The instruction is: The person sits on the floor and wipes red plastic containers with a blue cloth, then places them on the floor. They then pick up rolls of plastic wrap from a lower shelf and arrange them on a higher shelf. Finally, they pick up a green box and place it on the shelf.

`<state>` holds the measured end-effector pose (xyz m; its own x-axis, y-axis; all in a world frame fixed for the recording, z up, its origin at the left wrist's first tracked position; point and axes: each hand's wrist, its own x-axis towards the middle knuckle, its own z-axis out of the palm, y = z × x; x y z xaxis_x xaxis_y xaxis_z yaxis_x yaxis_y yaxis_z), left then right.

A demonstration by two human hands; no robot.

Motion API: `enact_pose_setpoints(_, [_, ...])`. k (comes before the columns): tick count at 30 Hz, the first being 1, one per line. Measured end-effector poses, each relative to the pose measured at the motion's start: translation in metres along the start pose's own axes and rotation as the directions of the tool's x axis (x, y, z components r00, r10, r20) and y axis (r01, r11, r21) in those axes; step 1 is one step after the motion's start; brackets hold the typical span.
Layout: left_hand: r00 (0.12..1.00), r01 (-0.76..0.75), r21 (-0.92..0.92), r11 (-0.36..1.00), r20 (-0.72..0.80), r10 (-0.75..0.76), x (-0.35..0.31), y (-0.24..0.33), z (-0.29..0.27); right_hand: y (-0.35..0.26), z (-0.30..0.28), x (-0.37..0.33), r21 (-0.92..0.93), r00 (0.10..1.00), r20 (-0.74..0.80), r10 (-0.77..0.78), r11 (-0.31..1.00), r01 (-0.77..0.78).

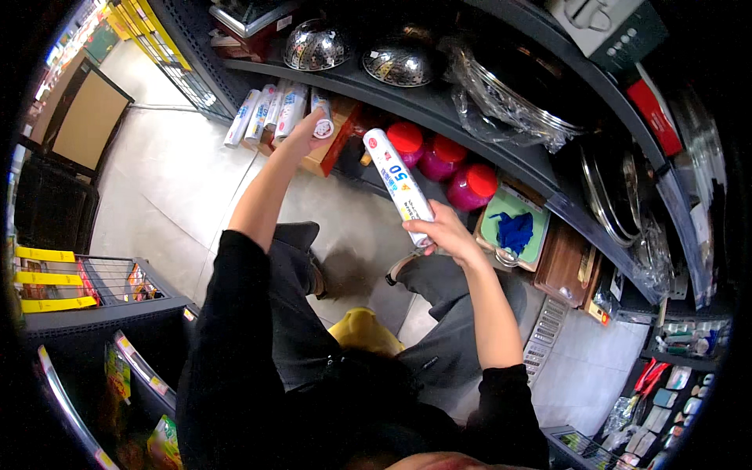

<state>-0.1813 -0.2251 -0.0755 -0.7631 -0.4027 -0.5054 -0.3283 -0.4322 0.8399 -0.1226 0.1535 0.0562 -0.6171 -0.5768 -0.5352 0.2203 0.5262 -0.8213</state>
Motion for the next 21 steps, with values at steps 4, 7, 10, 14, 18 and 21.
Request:
enact_pose_setpoints(4, [0.926,0.331,-0.311,0.891,0.287,-0.244,-0.091,-0.004,0.019,-0.005,0.002,-0.012,0.121,0.999,-0.010,-0.052,0.991,0.053])
enact_pose_setpoints(7, [0.903,0.338,-0.332,0.880,0.378,-0.204,-0.188,-0.028,0.037,0.001,0.014,-0.016,0.312,0.992,0.003,-0.122,0.943,0.115])
enact_pose_setpoints(10, [0.825,0.417,-0.432,0.799,0.549,-0.133,-0.251,-0.062,0.039,-0.001,0.021,-0.017,0.486,0.988,0.036,-0.153,0.866,0.117])
enact_pose_setpoints(14, [0.799,0.242,-0.181,0.953,0.595,-0.090,-0.266,-0.099,0.052,0.012,0.046,-0.013,0.383,0.980,0.042,-0.193,0.909,0.162])
enact_pose_setpoints(18, [0.865,0.012,-0.193,0.981,0.495,0.087,-0.285,-0.079,0.058,0.012,0.057,-0.013,0.357,0.953,0.081,-0.291,0.901,0.245])
enact_pose_setpoints(21, [0.802,-0.091,-0.298,0.950,0.544,0.247,-0.289,-0.081,0.055,0.013,0.061,-0.015,0.292,0.917,0.057,-0.395,0.885,0.363])
